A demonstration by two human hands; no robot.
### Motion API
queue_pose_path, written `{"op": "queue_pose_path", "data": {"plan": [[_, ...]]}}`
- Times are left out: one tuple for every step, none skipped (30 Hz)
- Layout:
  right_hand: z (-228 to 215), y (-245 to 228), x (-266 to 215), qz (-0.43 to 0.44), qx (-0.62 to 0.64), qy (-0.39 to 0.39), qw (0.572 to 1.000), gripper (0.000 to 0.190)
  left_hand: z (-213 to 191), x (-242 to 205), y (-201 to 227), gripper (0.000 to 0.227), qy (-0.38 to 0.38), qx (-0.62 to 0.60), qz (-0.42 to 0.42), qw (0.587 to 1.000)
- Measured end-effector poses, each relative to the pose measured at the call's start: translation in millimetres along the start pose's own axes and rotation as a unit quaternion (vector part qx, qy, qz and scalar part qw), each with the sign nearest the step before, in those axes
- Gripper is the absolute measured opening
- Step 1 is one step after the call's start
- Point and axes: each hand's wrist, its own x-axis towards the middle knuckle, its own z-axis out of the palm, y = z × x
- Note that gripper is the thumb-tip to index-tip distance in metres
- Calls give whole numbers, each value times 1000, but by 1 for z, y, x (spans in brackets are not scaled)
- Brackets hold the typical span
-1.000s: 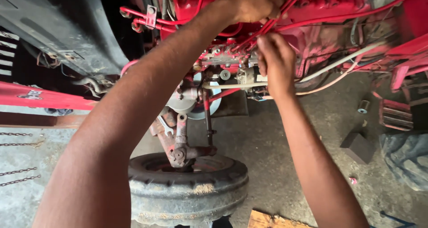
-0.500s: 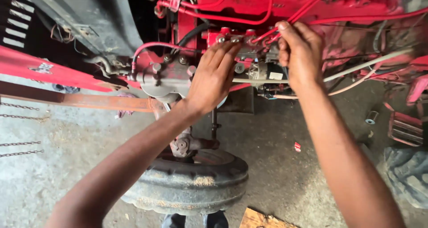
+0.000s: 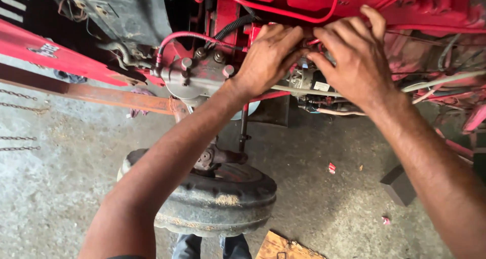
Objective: Repairing or maintaining fuel lines and filters on a tractor engine.
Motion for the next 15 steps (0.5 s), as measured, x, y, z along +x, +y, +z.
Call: {"op": "queue_pose_path", "data": {"plan": [[12, 13, -9, -5, 15, -25, 1000, 34, -1, -1, -1, 23, -5, 7, 14, 1000], [5, 9, -3, -6, 16, -26, 1000, 34, -1, -4, -12, 23, -4, 7, 12, 1000], [-2, 5, 4, -30, -1, -37, 999, 37, -1, -7, -24, 24, -3, -28, 18, 999], [-8, 1, 10, -54, -19, -48, 997, 41, -1, -11, -35, 31, -1, -62, 25, 998], [-4, 4, 9, -56, -18, -49, 997, 41, -6, -8, -31, 31, 0, -62, 23, 998], [0, 8, 9, -82, -32, -41, 995, 32, -10, -5, -28, 36, -13, -82, -45, 996], [5, 9, 10, -106, -45, -29, 993, 24, -17, -2, -26, 42, -29, -100, -111, 988], [3, 8, 12, -107, -43, -28, 993, 24, -13, -5, -30, 42, -29, -98, -112, 988], [1, 5, 13, -114, -63, -28, 991, 25, -9, -10, -32, 38, -18, -43, -59, 997], [-1, 3, 14, -121, -83, -29, 989, 27, -5, -14, -33, 36, -9, 12, -5, 1000], [-3, 2, 17, -121, -84, -29, 989, 27, -9, -12, -31, 36, -8, 11, -4, 1000], [-5, 1, 19, -133, -97, -26, 986, 28, -12, -10, -29, 34, -30, -9, -22, 999], [-8, -1, 21, -146, -109, -23, 983, 29, -16, -8, -25, 33, -53, -29, -41, 997], [-9, -2, 21, -146, -110, -24, 983, 29, -15, -8, -25, 33, -52, -30, -41, 997], [-10, -3, 22, -153, -133, -27, 979, 31, -15, -8, -25, 32, -52, -20, -47, 997]]}}
